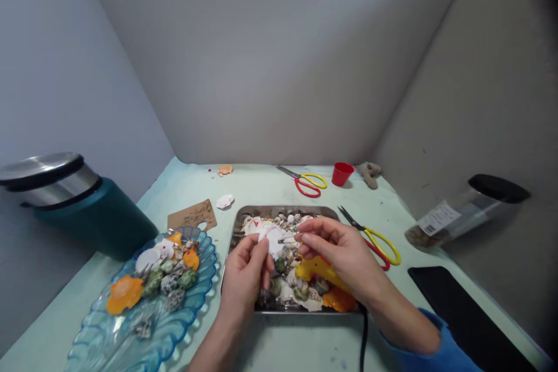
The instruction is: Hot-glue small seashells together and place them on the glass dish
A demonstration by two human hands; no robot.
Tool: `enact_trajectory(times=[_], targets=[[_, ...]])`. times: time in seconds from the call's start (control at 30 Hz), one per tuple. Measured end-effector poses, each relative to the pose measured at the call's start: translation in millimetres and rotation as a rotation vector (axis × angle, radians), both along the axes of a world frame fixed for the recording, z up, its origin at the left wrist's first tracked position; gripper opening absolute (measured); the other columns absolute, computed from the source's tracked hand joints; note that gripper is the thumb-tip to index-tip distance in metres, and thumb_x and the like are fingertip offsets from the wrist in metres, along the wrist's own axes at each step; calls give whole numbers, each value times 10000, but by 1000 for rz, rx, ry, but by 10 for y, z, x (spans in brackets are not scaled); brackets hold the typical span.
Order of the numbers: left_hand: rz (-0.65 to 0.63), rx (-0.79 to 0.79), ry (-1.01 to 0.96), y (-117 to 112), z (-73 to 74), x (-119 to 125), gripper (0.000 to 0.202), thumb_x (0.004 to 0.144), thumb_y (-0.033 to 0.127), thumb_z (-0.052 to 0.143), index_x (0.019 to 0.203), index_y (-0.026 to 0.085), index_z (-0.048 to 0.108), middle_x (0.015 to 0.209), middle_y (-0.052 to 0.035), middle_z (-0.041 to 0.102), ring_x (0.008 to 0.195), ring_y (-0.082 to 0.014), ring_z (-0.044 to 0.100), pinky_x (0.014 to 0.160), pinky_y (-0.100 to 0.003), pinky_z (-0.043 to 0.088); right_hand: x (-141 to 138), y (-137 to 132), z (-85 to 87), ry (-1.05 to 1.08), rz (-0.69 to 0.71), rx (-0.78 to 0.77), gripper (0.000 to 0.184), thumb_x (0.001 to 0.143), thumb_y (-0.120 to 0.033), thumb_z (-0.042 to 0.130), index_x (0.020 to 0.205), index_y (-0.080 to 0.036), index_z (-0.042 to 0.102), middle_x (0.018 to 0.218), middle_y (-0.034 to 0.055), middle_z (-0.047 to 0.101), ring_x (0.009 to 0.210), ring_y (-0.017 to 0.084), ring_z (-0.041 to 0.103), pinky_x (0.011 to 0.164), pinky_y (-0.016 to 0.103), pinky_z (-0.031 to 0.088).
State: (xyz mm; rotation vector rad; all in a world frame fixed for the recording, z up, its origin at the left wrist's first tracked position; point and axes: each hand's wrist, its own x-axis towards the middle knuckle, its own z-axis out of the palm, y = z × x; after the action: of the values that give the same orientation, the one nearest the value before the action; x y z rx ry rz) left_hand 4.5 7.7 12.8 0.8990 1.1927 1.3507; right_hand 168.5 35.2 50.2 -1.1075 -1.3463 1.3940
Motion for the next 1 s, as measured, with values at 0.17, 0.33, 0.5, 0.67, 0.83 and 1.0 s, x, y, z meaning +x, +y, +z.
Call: enact_trajectory(times=[0.17,0.33,0.5,0.67,0.83,1.0], targets=[[-76,-12,93,-32,33,48,257,815,425,557,804,170,520,483,73,518,301,-24,380,339,-132,251,-40,-26,-77,-77,-104,62,124,787,-269,613,856,-169,635,749,10,665,638,137,637,621,244,506],[-123,-4,132,-50,34,57,246,833,424,534,817,180,502,507,66,523,319,-32,390,346,-139,250,-92,-41,-117,-162,-146,130,119,828,-271,561,864,-185,635,798,19,680,665,155,663,609,245,516],[-175,10,130,-62,42,60,242,835,425,531,850,187,486,507,65,527,319,-38,394,347,-142,255,-120,-73,-121,-284,-179,260,116,835,-238,546,904,-190,626,714,8,675,612,149,648,586,243,509],[-205,8,116,-69,61,71,254,823,437,540,824,196,459,505,63,542,303,-41,404,335,-140,263,-133,-134,-91,-409,-200,369,110,837,-215,538,904,-204,624,737,2,691,624,147,653,593,237,499],[-185,10,117,-72,24,55,268,824,450,540,804,188,487,504,52,548,310,-43,418,333,-139,274,-175,-182,-62,-456,-218,410,100,832,-198,545,889,-207,627,743,-10,706,633,138,662,597,221,483],[-154,35,104,-71,5,42,253,834,436,537,839,186,499,544,45,573,323,-48,442,349,-148,298,-175,-194,-42,-493,-195,468,109,843,-202,542,916,-204,623,795,-3,708,680,135,652,639,218,466]])
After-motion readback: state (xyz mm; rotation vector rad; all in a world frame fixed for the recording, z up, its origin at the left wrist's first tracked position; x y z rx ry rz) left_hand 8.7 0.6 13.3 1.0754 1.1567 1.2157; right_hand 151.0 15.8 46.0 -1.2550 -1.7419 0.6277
